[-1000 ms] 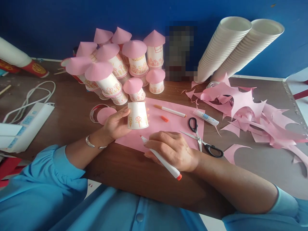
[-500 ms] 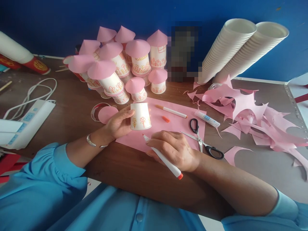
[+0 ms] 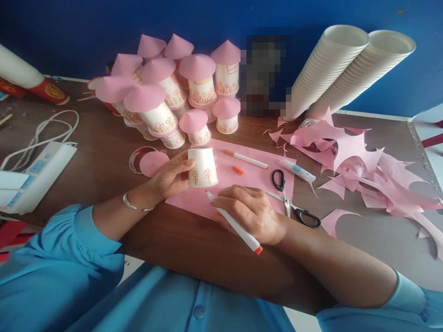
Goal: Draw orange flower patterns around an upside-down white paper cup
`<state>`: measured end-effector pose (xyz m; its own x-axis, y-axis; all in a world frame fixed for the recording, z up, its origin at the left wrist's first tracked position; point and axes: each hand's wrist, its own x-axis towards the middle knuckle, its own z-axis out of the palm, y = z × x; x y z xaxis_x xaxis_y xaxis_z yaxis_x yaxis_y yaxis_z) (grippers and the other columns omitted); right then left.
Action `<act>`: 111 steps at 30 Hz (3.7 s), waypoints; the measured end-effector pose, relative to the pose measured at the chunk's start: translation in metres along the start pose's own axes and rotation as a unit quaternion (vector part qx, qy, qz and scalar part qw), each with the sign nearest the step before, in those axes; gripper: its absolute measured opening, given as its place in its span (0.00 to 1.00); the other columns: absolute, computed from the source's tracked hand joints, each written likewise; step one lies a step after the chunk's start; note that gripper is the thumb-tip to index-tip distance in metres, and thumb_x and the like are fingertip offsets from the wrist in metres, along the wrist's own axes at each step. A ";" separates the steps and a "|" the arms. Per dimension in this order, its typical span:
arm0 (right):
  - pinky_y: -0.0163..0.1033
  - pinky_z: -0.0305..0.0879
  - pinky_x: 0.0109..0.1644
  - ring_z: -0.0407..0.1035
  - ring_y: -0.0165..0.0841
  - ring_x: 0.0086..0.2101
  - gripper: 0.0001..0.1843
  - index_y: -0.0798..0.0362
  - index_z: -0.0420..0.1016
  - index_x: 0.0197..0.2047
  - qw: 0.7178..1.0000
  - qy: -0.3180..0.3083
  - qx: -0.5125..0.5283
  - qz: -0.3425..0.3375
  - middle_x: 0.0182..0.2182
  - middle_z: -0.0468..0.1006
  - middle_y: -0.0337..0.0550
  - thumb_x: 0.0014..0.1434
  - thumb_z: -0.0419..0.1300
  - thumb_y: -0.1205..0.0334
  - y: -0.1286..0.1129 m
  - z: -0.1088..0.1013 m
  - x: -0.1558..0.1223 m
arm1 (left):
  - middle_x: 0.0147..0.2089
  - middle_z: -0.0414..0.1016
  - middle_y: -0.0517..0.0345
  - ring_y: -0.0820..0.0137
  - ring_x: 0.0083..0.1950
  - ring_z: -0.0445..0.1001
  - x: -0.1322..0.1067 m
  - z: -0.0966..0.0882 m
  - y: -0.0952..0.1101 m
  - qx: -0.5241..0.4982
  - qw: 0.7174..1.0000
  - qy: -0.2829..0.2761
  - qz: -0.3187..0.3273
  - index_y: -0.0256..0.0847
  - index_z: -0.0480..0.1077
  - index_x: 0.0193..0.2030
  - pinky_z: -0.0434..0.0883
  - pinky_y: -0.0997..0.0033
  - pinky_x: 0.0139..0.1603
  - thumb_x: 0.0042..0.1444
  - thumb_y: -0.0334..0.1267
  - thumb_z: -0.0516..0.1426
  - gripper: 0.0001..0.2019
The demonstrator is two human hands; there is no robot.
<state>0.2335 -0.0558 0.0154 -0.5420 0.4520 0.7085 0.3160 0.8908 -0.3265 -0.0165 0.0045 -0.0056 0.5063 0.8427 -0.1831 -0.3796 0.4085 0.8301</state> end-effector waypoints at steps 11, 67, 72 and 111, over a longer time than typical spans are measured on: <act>0.38 0.81 0.34 0.81 0.35 0.33 0.10 0.54 0.72 0.56 1.000 -0.018 0.017 0.001 0.36 0.83 0.44 0.73 0.63 0.68 0.000 -0.003 0.004 | 0.60 0.83 0.50 0.59 0.59 0.80 0.001 0.001 -0.002 0.026 1.000 -0.003 0.008 0.45 0.81 0.60 0.77 0.66 0.52 0.57 0.51 0.75 0.27; 0.38 0.80 0.33 0.80 0.35 0.32 0.14 0.54 0.73 0.56 1.000 -0.007 -0.008 -0.001 0.36 0.82 0.44 0.70 0.65 0.71 0.002 0.000 0.003 | 0.54 0.82 0.52 0.63 0.51 0.78 0.002 0.006 0.000 0.025 0.999 -0.016 0.011 0.46 0.81 0.57 0.77 0.66 0.47 0.56 0.48 0.76 0.24; 0.37 0.80 0.34 0.80 0.34 0.32 0.15 0.53 0.73 0.57 1.000 -0.006 -0.012 0.000 0.36 0.83 0.43 0.69 0.65 0.70 0.002 -0.001 0.003 | 0.54 0.82 0.51 0.61 0.52 0.79 0.002 0.005 -0.001 0.036 0.999 -0.013 0.007 0.45 0.80 0.58 0.77 0.64 0.49 0.56 0.49 0.75 0.25; 0.37 0.81 0.34 0.79 0.34 0.32 0.13 0.54 0.74 0.55 1.000 -0.015 0.002 -0.014 0.36 0.83 0.44 0.69 0.66 0.71 0.001 -0.002 0.004 | 0.52 0.80 0.53 0.64 0.51 0.76 0.001 0.006 -0.001 0.047 0.999 -0.011 0.020 0.46 0.82 0.57 0.75 0.67 0.48 0.55 0.49 0.76 0.24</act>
<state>0.2332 -0.0533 0.0186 -0.5732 0.4287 0.6983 0.2980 0.9029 -0.3097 -0.0106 0.0029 -0.0037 0.5090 0.8497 -0.1379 -0.3270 0.3390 0.8822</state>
